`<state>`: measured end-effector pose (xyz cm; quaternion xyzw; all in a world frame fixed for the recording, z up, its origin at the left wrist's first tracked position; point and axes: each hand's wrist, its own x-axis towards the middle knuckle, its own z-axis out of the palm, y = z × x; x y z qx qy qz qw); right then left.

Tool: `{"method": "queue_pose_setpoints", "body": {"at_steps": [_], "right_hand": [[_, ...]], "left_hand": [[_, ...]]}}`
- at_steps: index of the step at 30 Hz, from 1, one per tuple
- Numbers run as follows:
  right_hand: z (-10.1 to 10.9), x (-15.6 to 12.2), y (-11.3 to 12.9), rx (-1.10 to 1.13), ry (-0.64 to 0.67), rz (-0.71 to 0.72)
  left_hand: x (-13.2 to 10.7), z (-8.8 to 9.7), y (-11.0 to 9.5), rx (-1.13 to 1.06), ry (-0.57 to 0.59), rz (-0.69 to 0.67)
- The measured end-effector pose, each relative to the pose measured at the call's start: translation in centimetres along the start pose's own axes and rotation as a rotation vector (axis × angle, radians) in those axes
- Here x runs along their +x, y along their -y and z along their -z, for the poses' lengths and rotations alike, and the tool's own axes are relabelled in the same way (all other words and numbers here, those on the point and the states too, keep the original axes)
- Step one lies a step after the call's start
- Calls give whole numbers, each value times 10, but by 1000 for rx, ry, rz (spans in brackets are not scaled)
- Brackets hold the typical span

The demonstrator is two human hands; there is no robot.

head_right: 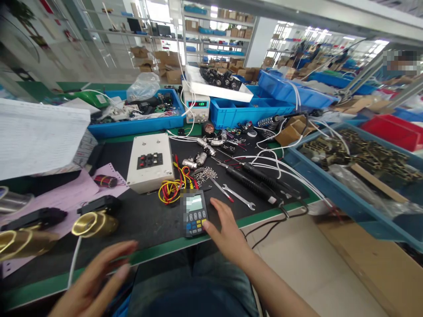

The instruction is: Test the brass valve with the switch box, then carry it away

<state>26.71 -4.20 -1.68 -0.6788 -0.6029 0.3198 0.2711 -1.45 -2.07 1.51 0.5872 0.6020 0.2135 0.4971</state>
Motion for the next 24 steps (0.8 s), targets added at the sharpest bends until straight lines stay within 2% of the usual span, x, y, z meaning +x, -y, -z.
{"method": "queue_pose_setpoints", "body": {"at_steps": [2, 5, 7, 10, 12, 14, 15, 17, 20, 21, 22, 24], "right_hand": [[-1, 5, 0, -53, -24, -13], [-5, 16, 1, -121, -46, 5], [-9, 23, 5, -41, -51, 13], [-15, 26, 18, 360, -72, -109], [-16, 24, 31, 715, -78, -253], [-12, 24, 44, 963, -64, -331], [-8, 25, 50, 1019, -58, -327], [6, 29, 57, 1031, -17, -277], [36, 37, 65, 947, 150, -152], [47, 40, 68, 915, 215, -99], [57, 43, 72, 886, 276, -42], [75, 51, 84, 857, 333, 59]], "left_hand": [[14, -22, -11, 21, 167, 0], [43, -60, -26, -104, 227, -29], [53, -78, -31, -262, 224, -25], [47, -93, -29, -452, 196, -23], [36, -97, -27, -458, 192, -70], [30, -94, -29, -380, 198, -161], [30, -89, -32, -321, 193, -220], [40, -71, -47, -213, 117, -351], [72, -38, -82, -134, -84, -511], [84, -29, -95, -148, -44, -518], [96, -23, -108, -188, 88, -517], [117, -16, -129, -276, 444, -466]]}}
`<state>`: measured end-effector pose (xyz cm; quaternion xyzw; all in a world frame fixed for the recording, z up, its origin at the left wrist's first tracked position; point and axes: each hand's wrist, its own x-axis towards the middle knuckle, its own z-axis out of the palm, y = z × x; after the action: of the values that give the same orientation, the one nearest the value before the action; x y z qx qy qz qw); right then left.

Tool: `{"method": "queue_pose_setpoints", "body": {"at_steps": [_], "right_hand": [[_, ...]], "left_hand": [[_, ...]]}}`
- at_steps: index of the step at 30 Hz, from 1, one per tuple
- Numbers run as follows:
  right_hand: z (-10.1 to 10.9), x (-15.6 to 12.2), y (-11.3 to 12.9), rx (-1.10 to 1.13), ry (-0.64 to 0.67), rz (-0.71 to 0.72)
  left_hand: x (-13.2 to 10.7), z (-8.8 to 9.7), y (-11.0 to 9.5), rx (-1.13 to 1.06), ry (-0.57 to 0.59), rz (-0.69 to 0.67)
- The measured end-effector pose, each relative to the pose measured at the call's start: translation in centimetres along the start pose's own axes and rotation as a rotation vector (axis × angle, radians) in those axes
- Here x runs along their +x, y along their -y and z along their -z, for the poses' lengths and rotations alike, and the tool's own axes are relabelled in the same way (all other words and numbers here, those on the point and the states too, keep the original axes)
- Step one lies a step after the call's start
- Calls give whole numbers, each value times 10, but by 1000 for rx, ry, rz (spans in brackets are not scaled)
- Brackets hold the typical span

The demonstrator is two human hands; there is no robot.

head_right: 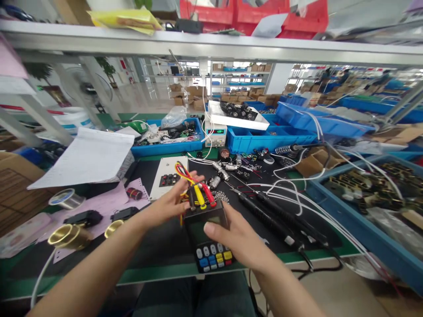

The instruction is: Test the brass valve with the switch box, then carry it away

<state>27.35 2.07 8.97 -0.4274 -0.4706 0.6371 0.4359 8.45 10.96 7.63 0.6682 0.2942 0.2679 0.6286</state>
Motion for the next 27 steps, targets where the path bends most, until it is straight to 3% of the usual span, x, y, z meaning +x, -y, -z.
{"method": "queue_pose_setpoints", "body": {"at_steps": [2, 3, 7, 10, 12, 14, 17, 19, 21, 22, 23, 25, 27], "right_hand": [[2, 9, 23, -5, 6, 58], [4, 14, 35, 2, -22, 82], [25, 43, 80, -105, -267, 231], [53, 62, 102, -614, -528, 386], [65, 69, 103, -1012, -643, 394], [64, 70, 95, -1382, -617, 340], [40, 63, 73, -1783, -302, 337], [20, 52, 63, -1728, -8, 427], [6, 40, 62, -1425, 214, 466], [2, 37, 64, -1216, 248, 464], [1, 35, 67, -1009, 218, 460], [6, 38, 75, -726, 21, 453], [19, 49, 82, -784, -224, 442]], "left_hand": [[18, 4, -8, -73, 200, 46], [24, 4, -11, -70, 241, 54], [25, 9, -23, -25, 269, 71], [11, 17, -43, 40, 209, 76], [1, 20, -66, 117, 153, 65], [-4, 22, -94, 368, 124, 1], [2, 26, -134, 852, 118, -176], [15, 34, -145, 959, 92, -233], [29, 42, -139, 933, 31, -207], [34, 45, -130, 916, -4, -178], [36, 46, -119, 910, -40, -149], [32, 42, -98, 920, -108, -94], [18, 34, -86, 940, -138, -51]]}}
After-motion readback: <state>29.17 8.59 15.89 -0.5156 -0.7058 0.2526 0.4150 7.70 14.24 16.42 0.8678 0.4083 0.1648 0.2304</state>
